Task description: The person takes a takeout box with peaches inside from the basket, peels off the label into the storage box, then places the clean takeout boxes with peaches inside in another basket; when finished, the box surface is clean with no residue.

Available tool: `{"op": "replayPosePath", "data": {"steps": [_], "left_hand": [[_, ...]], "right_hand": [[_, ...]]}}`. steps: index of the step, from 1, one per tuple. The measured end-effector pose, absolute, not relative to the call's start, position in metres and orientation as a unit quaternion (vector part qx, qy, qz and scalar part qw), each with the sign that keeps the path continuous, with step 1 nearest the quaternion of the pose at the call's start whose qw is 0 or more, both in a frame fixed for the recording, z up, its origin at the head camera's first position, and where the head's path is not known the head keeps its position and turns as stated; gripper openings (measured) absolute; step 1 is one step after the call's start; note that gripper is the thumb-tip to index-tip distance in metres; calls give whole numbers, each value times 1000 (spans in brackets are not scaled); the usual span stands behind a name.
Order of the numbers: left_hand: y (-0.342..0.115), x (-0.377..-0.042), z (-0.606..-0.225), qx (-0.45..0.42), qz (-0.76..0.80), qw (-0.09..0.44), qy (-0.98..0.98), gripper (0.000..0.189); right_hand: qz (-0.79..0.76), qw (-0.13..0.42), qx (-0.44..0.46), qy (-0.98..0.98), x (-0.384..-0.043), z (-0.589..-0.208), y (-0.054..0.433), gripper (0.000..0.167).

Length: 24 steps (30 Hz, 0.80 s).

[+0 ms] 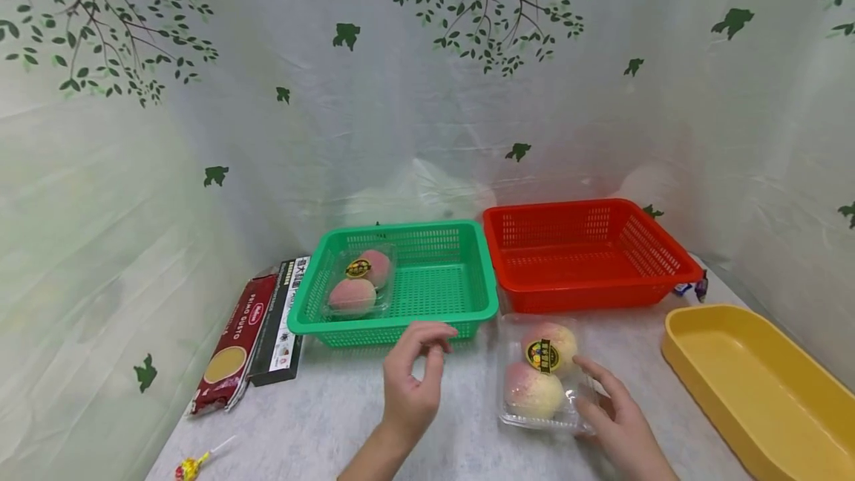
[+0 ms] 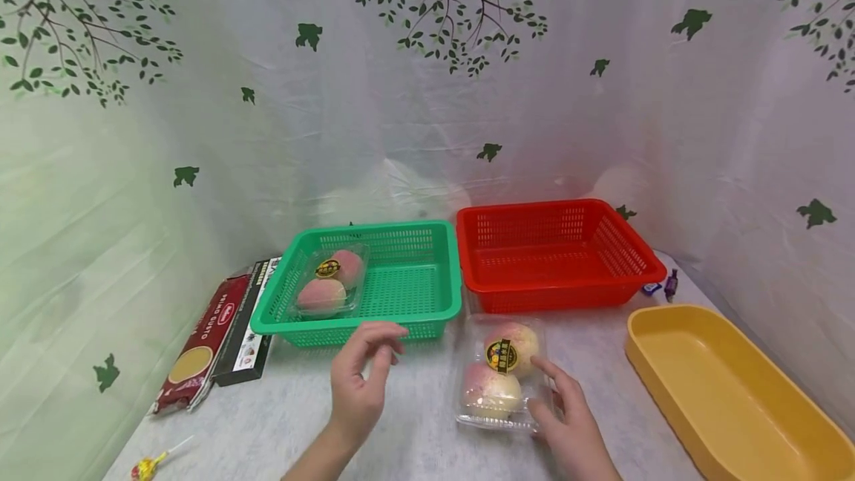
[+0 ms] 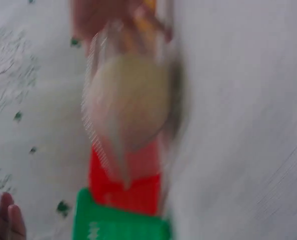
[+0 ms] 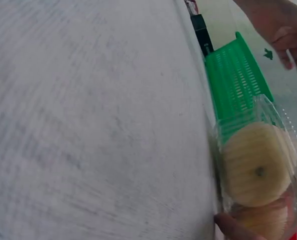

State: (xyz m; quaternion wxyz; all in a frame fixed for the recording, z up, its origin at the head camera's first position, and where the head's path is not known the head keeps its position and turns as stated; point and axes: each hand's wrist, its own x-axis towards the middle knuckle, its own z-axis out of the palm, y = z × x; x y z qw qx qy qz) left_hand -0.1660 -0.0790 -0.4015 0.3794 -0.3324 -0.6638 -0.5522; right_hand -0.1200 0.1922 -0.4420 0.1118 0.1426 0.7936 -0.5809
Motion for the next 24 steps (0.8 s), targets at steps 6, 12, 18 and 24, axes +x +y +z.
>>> {"op": "replayPosePath", "data": {"steps": [6,12,18,24], "left_hand": [[-52,-141,-433,-213,-593,155,-761,32],[-34,-124,-444,-113,-638,-6,-761,58],[-25,-117,-452,-84,-680,-39,-727,79],[-17,-117,-460,-87,-704,-46,-704,77]], "right_hand": [[-545,110,126,822,-117,-437,195,56],[-478,-48,-6,877,-130,-429,209,33],[-462,-115,-94,874,-167,-423,218,26],[-484,-49,-171,857,-197,-423,217,29]]}}
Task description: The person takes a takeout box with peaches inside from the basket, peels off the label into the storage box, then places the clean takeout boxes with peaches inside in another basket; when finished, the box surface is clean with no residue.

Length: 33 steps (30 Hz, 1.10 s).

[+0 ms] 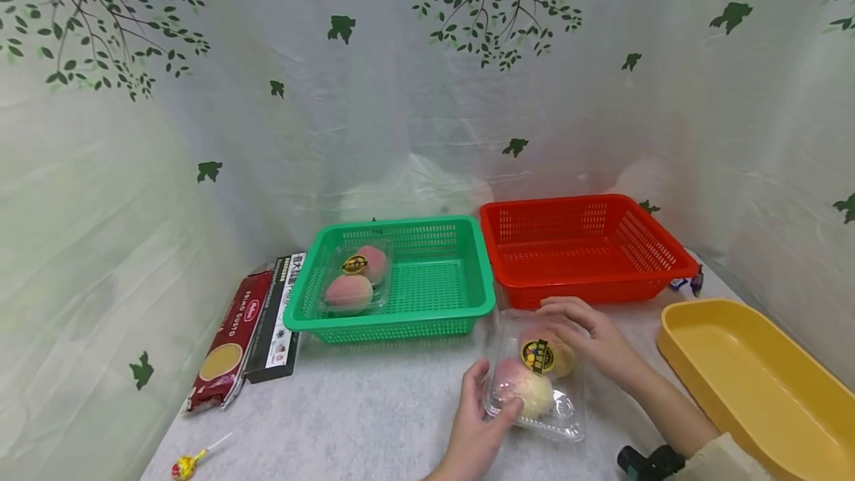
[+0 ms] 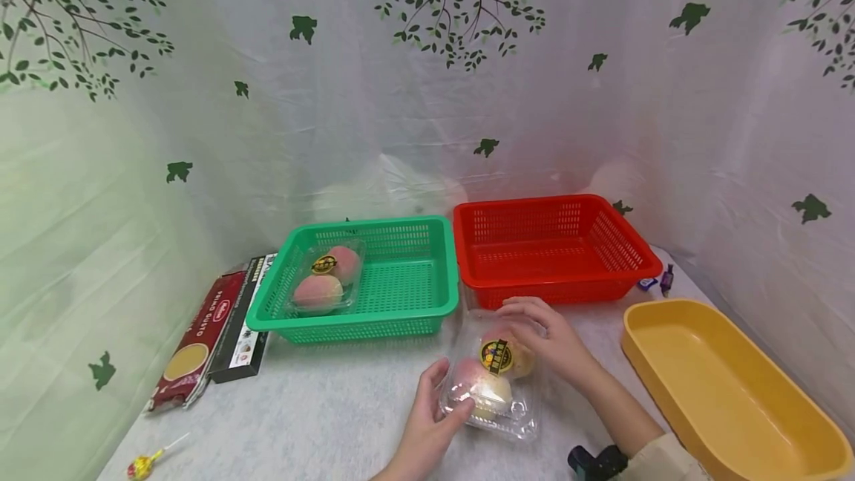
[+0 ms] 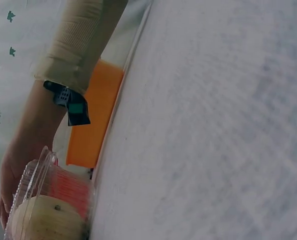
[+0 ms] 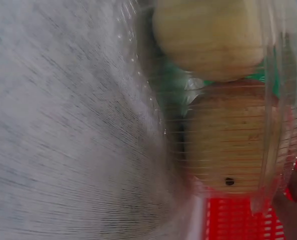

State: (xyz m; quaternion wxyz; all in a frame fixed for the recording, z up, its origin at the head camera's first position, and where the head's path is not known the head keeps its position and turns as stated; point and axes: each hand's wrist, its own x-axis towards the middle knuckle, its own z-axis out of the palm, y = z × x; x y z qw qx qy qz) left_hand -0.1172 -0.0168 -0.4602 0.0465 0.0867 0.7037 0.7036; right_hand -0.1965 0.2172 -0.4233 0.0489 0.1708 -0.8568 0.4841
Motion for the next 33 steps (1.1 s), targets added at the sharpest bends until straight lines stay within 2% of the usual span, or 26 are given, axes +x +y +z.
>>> {"op": "replayPosePath", "data": {"steps": [4,10,17,24,30,33], "left_hand": [[-15,-122,-463,88,707,55,699,67],[-21,-130,-462,74,721,51,687,57],[-31,-142,-461,14,764,29,645,47],[-41,-159,-460,-1,741,-13,672,42],[-46,-172,-461,-7,739,-22,673,40],[-47,-174,-462,-15,736,-20,677,36]], "right_hand": [[468,2,222,-855,-205,-424,214,29],[384,32,274,-881,-204,-423,217,23],[370,44,245,-895,-191,-422,220,25],[370,43,204,-905,-179,-422,219,24],[382,51,196,-901,-170,-425,216,28],[379,75,195,-902,-167,-425,213,29]]}}
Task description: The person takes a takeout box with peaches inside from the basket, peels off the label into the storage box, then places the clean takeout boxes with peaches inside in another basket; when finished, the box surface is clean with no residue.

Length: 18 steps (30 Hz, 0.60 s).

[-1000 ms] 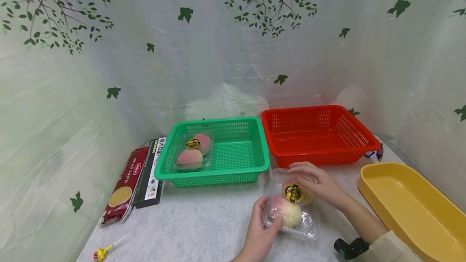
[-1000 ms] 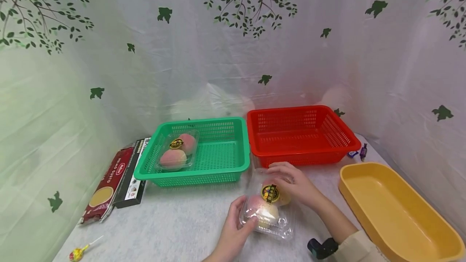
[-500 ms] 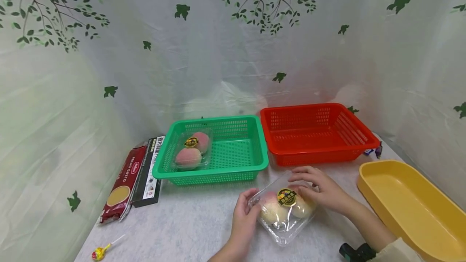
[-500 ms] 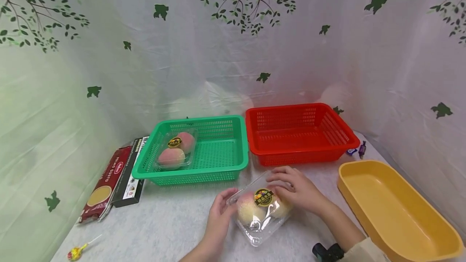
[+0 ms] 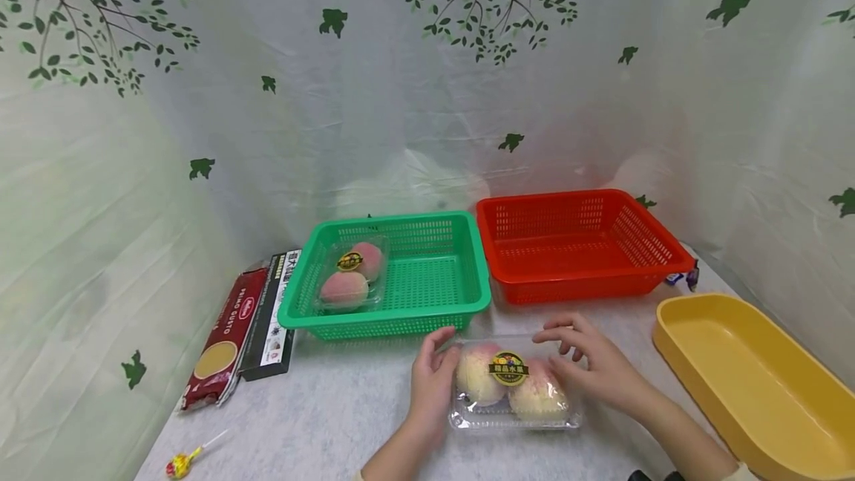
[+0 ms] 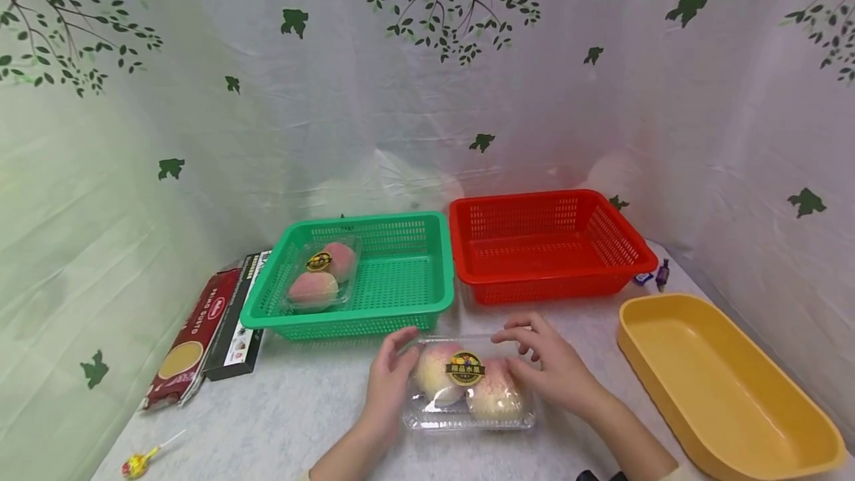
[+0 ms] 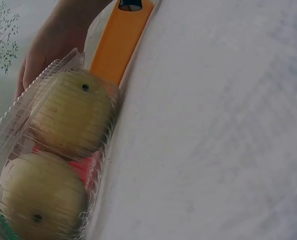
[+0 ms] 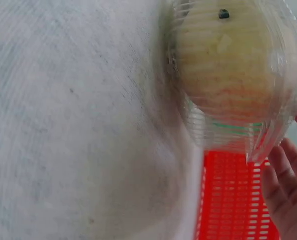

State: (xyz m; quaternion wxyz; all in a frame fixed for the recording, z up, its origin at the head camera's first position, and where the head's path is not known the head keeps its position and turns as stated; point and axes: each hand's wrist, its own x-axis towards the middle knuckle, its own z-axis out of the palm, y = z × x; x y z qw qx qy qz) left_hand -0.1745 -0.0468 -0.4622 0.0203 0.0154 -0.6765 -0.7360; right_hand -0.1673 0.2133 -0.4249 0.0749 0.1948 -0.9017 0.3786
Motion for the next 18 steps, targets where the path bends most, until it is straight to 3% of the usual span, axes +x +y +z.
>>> {"op": "replayPosePath", "data": {"steps": [6,11,18], "left_hand": [[-50,-173,-463,-14,-738,-6,-675,42],[-55,-172,-466,-82,-723,-23,-686,54],[-63,-171,-472,-151,-690,-23,-707,51]], "right_hand": [[376,131,209,-893,-171,-424,202,26],[421,84,232,-873,-173,-424,185,23],[412,72,240,-876,-178,-432,167,26]]}}
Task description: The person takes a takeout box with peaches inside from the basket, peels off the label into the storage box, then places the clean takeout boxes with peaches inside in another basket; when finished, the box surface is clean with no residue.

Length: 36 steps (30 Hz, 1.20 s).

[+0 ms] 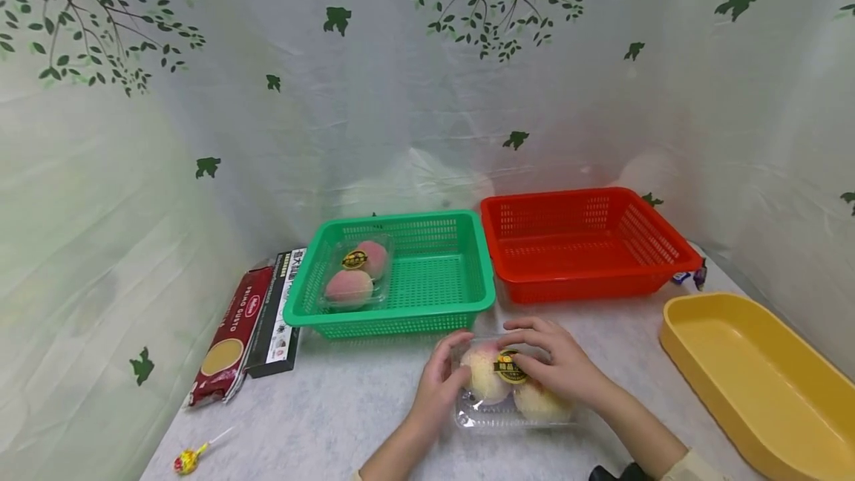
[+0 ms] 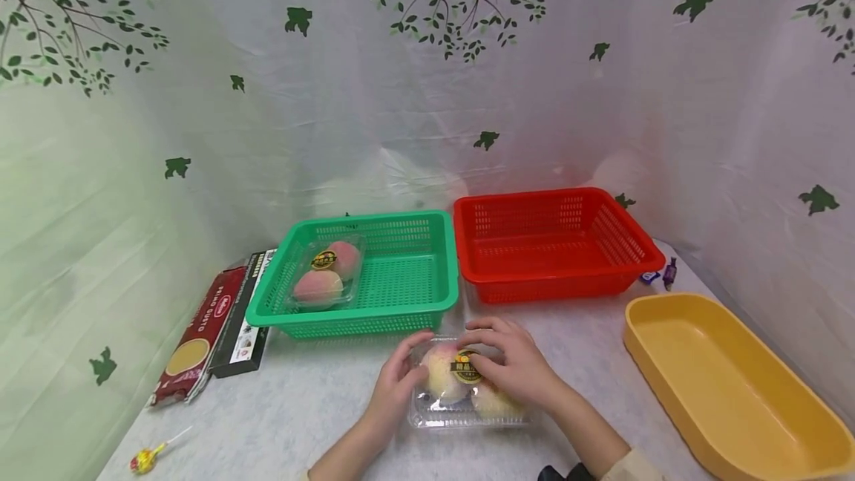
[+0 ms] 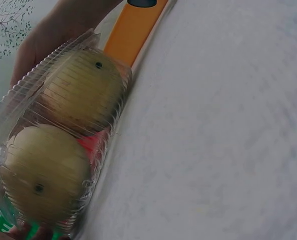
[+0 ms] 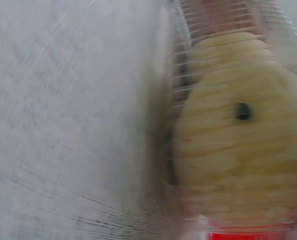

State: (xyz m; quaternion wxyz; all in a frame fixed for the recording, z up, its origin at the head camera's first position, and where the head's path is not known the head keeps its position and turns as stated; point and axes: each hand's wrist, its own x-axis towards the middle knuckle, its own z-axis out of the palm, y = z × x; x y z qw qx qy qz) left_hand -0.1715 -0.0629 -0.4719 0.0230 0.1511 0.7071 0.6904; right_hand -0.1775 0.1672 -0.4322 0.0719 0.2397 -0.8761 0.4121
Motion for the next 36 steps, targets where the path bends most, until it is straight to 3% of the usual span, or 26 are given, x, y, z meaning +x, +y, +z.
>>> {"op": "replayPosePath", "data": {"steps": [14,25,36], "left_hand": [[-63,-172,-476,156,668,8,728,50],[-61,-173,-478,160,658,4,736,49],[-60,-174,-478,164,653,4,739,49]], "right_hand": [[428,34,235,-872,-185,-432,164,32],[403,103,286,-863,-187,-424,164,29],[468,25,307,-828,-190,-418,169,23]]}}
